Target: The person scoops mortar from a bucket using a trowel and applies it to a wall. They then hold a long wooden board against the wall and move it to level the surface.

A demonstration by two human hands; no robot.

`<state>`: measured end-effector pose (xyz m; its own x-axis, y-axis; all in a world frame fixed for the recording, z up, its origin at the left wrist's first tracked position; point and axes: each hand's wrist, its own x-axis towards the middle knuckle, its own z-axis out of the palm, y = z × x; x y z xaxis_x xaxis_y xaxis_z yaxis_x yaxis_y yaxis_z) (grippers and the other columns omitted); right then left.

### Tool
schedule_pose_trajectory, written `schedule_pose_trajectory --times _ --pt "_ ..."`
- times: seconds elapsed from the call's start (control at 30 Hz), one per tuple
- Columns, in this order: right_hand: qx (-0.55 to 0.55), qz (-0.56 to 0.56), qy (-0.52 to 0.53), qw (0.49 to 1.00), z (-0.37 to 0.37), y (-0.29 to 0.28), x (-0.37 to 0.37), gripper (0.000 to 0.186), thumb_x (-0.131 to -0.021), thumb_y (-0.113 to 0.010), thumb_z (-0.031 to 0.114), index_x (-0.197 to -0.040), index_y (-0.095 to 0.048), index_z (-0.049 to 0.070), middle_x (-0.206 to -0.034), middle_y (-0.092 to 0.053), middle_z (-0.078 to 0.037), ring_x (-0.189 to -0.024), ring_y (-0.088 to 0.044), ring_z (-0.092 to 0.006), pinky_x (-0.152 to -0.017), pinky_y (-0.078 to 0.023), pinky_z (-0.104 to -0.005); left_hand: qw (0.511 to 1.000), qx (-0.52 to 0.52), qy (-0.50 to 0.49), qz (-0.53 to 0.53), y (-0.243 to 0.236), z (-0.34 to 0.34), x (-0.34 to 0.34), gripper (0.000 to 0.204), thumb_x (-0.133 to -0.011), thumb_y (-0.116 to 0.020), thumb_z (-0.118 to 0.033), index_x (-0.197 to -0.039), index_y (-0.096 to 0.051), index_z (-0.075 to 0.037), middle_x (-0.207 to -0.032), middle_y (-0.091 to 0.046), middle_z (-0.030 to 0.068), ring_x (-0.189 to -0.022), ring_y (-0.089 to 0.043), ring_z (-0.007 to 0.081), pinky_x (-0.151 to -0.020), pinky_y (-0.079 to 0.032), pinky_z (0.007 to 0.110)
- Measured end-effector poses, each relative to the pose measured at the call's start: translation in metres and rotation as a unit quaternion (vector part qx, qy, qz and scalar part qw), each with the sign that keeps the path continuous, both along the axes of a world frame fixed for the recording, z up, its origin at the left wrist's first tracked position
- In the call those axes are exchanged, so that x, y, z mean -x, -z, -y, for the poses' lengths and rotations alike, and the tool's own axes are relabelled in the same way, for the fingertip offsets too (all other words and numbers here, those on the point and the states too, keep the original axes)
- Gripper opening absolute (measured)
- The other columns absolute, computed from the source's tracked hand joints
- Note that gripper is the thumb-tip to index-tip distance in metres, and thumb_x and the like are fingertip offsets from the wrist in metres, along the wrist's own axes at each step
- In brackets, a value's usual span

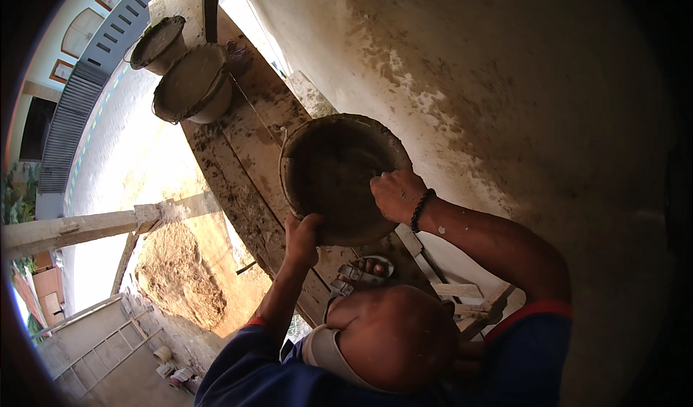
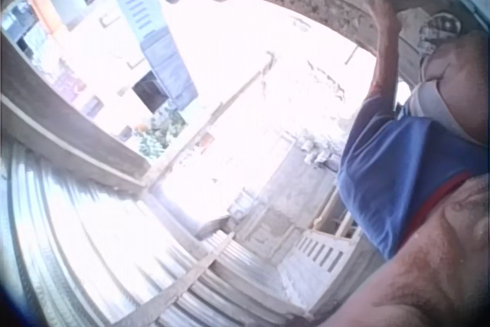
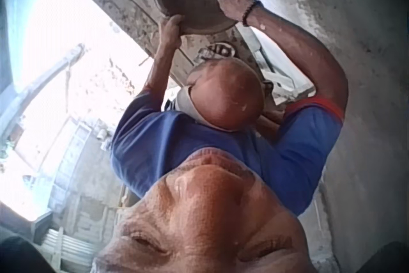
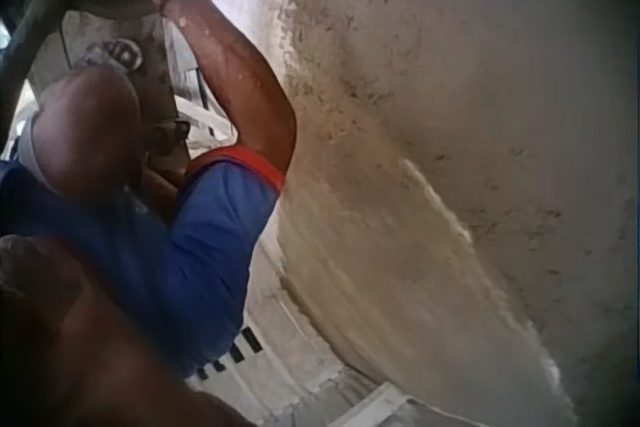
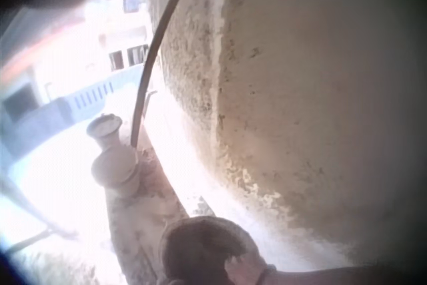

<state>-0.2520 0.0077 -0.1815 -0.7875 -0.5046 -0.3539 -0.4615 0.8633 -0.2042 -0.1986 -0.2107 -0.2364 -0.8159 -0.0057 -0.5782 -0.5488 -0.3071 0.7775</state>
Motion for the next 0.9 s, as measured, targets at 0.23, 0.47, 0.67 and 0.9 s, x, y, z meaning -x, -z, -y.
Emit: schedule_pose_trajectory --times 0.23,0.47,0.67,0.9 --pt "-0.009 0.193 -0.052 0.98 -0.011 -0.056 -0.002 0.018 -0.073 -0.058 0.017 -0.086 -0.061 0.005 -0.078 -0.065 -0.019 -0.078 -0.065 -0.0354 -0.072 -0.053 -0.0454 0.999 0.0 0.03 0.037 -0.003 0.011 0.003 0.032 -0.078 -0.055 -0.005 -0.108 -0.057 0.005 -0.092 -0.063 0.0106 -0.082 -0.063 0.0221 -0.071 -0.055 0.035" --pt "-0.002 0.161 -0.056 0.985 -0.002 -0.029 -0.004 0.018 -0.075 -0.059 0.016 -0.087 -0.06 0.003 -0.075 -0.064 -0.02 -0.077 -0.065 -0.0368 -0.07 -0.053 -0.0459 1.0 -0.01 0.01 -0.001 0.015 0.014 -0.002 0.029 -0.077 -0.054 -0.005 -0.103 -0.059 0.007 -0.089 -0.064 0.0123 -0.075 -0.065 0.0236 -0.065 -0.055 0.035" --pt "0.0 -0.033 -0.01 0.999 0.003 -0.045 0.02 0.013 -0.075 -0.06 0.012 -0.084 -0.059 0.004 -0.071 -0.063 -0.017 -0.07 -0.065 -0.0339 -0.063 -0.052 -0.0441 0.998 -0.037 0.016 0.054 0.014 0.028 0.001 0.026 -0.079 -0.055 -0.007 -0.102 -0.06 0.004 -0.087 -0.064 0.0094 -0.074 -0.064 0.0209 -0.064 -0.054 0.033" --pt "-0.039 -0.056 0.008 0.998 0.019 -0.021 0.03 0.014 -0.077 -0.053 0.009 -0.073 -0.065 0.003 -0.074 -0.067 -0.016 -0.072 -0.068 -0.0295 -0.063 -0.055 -0.0377 0.998 -0.016 0.051 0.032 -0.001 0.014 0.0 0.028 -0.078 -0.055 -0.007 -0.103 -0.06 0.006 -0.087 -0.064 0.0096 -0.073 -0.064 0.0207 -0.063 -0.054 0.033"
